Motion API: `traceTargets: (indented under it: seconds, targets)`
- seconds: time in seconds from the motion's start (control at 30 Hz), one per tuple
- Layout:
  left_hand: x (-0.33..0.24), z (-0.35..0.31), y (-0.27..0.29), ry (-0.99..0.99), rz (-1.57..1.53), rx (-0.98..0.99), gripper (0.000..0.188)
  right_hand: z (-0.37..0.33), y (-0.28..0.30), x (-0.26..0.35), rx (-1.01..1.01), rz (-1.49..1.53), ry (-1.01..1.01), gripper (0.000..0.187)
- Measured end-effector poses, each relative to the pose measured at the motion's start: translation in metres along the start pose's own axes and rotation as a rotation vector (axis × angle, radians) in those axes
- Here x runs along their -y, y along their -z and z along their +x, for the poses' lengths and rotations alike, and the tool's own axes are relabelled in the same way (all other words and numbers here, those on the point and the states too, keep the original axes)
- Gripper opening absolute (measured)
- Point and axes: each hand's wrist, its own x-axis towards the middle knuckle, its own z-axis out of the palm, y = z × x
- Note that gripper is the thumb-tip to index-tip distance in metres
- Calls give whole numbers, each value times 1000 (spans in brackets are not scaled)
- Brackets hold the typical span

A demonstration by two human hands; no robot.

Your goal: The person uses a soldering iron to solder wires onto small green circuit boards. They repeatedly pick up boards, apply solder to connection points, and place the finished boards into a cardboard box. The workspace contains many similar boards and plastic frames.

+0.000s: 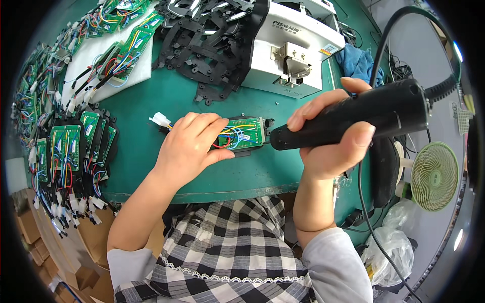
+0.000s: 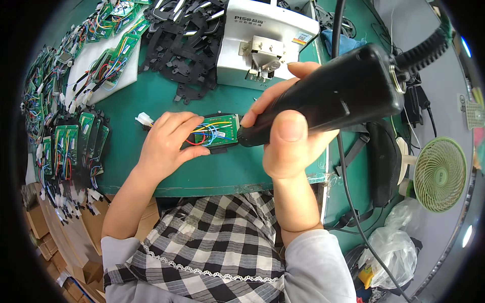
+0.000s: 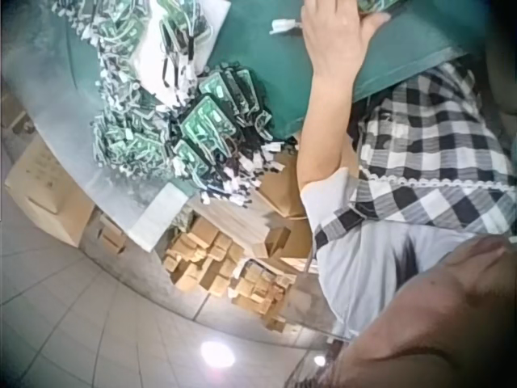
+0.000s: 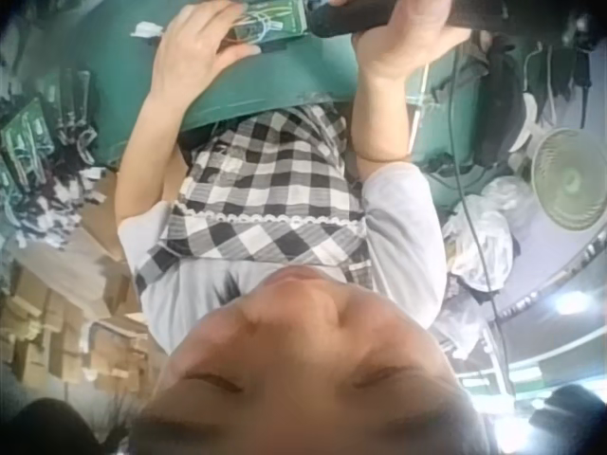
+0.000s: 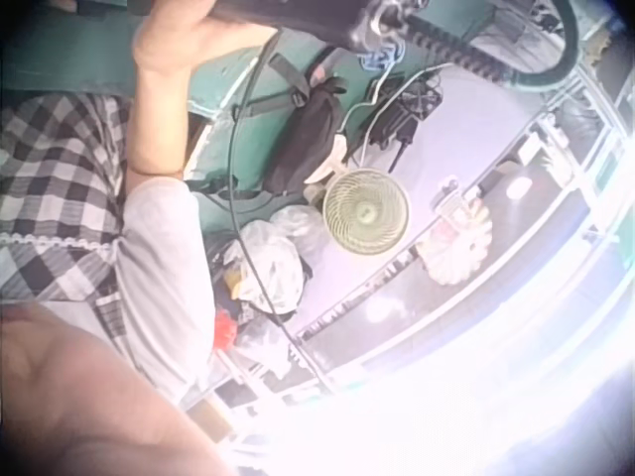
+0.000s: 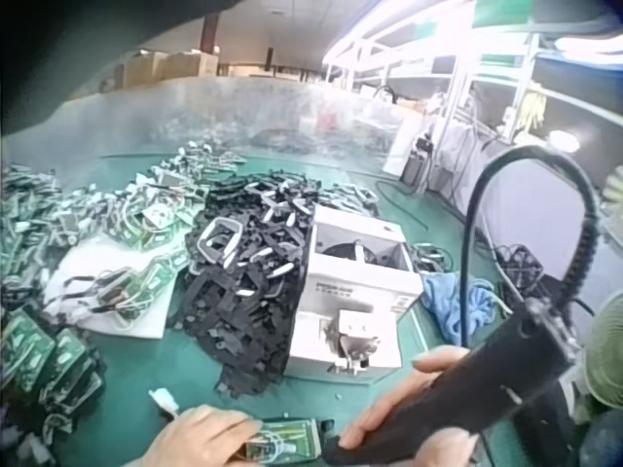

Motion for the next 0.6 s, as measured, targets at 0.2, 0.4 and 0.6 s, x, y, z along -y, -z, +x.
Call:
traceTargets:
  seconds: [0.2,0.4,0.6]
  targets:
    - [-1,-1,4,14,-16,37,56,-12,2,3,143,-115,3,80]
    - [-3,-1,6,38,-41,36,55,-12,3,4,280,-58,-2,82]
    - [1,-2,3,5,-57,28,53,29,4,9,-74,-124,124,83]
